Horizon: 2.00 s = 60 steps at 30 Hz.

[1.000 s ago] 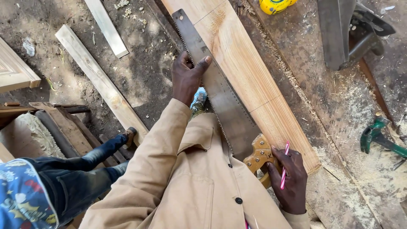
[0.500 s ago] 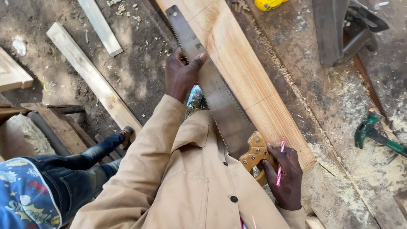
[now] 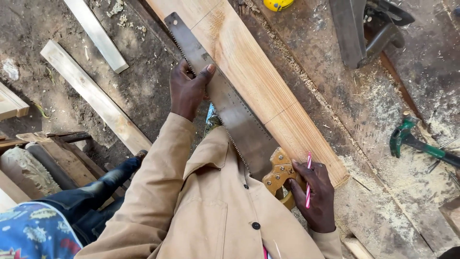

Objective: The person uses a hand saw as a straightedge to draw long lines on a wooden plank with a pink pencil. They then use a yellow speed square to draw perpendicular and angled lines, completing a geometric layout on the wood surface.

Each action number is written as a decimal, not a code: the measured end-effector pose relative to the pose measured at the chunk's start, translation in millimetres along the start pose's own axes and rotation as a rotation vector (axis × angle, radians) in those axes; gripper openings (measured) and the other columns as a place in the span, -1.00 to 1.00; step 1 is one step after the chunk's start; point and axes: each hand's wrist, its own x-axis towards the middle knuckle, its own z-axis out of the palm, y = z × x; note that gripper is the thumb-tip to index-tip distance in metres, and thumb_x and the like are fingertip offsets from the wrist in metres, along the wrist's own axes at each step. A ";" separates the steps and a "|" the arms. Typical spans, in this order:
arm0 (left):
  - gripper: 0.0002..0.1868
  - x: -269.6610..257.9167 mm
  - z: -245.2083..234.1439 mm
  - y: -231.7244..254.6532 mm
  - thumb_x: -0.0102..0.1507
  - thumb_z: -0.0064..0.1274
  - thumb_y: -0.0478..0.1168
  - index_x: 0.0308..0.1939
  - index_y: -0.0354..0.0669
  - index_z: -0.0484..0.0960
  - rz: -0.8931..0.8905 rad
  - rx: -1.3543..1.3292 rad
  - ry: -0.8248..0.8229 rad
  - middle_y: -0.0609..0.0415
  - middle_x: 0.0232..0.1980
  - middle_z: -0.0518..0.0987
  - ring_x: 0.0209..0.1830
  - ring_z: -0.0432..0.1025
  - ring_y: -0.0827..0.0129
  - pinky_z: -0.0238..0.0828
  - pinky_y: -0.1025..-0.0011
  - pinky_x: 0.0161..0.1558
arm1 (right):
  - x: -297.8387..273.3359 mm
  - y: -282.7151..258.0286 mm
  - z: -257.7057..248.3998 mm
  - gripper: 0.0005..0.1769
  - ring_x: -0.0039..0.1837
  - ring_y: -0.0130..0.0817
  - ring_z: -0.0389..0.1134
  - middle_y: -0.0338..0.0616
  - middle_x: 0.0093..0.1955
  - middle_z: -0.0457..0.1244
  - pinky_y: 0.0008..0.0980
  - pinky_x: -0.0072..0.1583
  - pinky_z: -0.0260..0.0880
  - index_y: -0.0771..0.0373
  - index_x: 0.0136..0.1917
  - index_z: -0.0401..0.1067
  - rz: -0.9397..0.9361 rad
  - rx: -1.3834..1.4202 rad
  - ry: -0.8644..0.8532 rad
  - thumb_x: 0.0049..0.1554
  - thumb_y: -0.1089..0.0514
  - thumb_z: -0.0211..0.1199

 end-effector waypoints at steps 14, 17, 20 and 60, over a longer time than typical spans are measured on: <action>-0.62 -0.6 0.4 -2.2 -0.04 0.17 -0.05 -0.27 -0.20 0.52 0.035 0.058 0.014 0.05 -0.23 0.61 -0.27 0.54 0.36 0.62 0.39 -0.27 | 1.3 -1.3 -3.5 -0.61 0.11 -0.11 0.28 0.10 0.08 0.18 -0.31 0.09 0.28 0.21 0.12 0.34 -0.029 -0.008 -0.019 -0.02 0.19 0.19; -0.66 -1.2 -0.4 2.6 -0.02 0.15 -0.07 -0.28 -0.18 0.54 0.051 0.085 0.015 0.07 -0.23 0.61 -0.26 0.53 0.38 0.60 0.41 -0.25 | 3.0 -0.6 -2.8 -0.59 0.13 -0.12 0.26 0.08 0.08 0.21 -0.29 0.09 0.28 0.22 0.13 0.34 -0.057 -0.028 -0.027 -0.03 0.21 0.20; -0.64 -0.1 0.4 2.8 -0.03 0.15 -0.09 -0.25 -0.19 0.54 0.040 0.057 0.008 0.05 -0.19 0.61 -0.22 0.53 0.35 0.59 0.39 -0.19 | 3.1 2.5 -2.0 -0.59 0.13 -0.10 0.26 0.10 0.08 0.21 -0.28 0.10 0.29 0.22 0.13 0.33 -0.070 -0.030 -0.024 -0.03 0.20 0.20; 0.15 -14.4 -0.4 -4.3 -0.22 0.21 0.07 0.32 -0.27 -0.05 -0.234 0.359 0.026 -0.15 0.39 0.00 0.39 -0.08 0.12 -0.10 0.25 0.29 | -2.6 12.6 1.3 -0.55 0.04 -0.22 0.28 0.00 0.01 0.18 -0.37 0.02 0.27 0.13 0.10 0.38 0.030 -0.025 -0.017 -0.10 0.18 0.25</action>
